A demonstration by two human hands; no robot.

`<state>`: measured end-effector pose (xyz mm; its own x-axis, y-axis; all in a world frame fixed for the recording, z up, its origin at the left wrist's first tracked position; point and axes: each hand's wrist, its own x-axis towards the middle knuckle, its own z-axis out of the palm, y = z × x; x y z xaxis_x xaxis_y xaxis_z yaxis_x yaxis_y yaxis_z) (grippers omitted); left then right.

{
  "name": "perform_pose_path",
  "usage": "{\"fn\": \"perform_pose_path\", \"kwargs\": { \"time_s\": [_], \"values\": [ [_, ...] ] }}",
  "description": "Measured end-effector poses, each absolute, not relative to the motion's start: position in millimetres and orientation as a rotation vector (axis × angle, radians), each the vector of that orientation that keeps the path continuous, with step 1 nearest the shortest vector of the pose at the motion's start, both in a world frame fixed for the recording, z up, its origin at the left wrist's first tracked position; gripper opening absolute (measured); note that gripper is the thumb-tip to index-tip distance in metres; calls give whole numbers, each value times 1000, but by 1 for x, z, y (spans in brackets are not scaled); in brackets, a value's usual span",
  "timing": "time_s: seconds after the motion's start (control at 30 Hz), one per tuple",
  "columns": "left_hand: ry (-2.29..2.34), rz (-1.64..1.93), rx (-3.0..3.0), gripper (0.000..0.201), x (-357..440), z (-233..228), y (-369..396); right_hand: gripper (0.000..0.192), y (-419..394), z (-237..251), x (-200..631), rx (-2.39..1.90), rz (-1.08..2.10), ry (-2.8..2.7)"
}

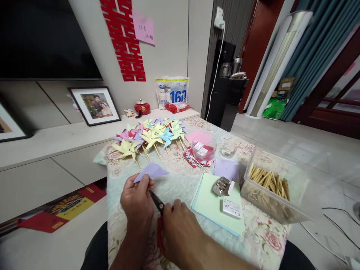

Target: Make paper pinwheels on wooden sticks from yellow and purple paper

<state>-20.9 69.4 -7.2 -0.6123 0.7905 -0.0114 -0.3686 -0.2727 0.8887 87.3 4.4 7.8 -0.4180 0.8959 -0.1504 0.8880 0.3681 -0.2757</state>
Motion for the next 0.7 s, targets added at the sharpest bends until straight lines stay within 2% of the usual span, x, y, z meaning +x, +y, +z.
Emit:
{"fn": "perform_pose_path", "kwargs": {
  "time_s": [0.1, 0.2, 0.33, 0.43, 0.53, 0.7],
  "values": [
    [1177, 1978, 586, 21, -17, 3, 57, 27, 25, -4, 72, -1631, 372, -2452],
    [1153, 1902, 573, 24, -14, 10, 52, 27, 41, -16, 64, -1395, 401, -2510],
    [1124, 1809, 547, 29, -13, 8, 53, 16, 42, -12, 98, -1284, 742, -2336],
    [1149, 1665, 643, 36, -8, -3, 50, 24, 31, -4, 142, -1352, 1011, -1847],
    [1146, 1507, 742, 41, 3, -15, 39, 32, 21, -8, 173, -1334, 996, -1336],
    [1129, 1338, 838, 29, 25, -27, 21, 41, 11, -26, 175, -1220, 1040, -1165]
  ]
}}
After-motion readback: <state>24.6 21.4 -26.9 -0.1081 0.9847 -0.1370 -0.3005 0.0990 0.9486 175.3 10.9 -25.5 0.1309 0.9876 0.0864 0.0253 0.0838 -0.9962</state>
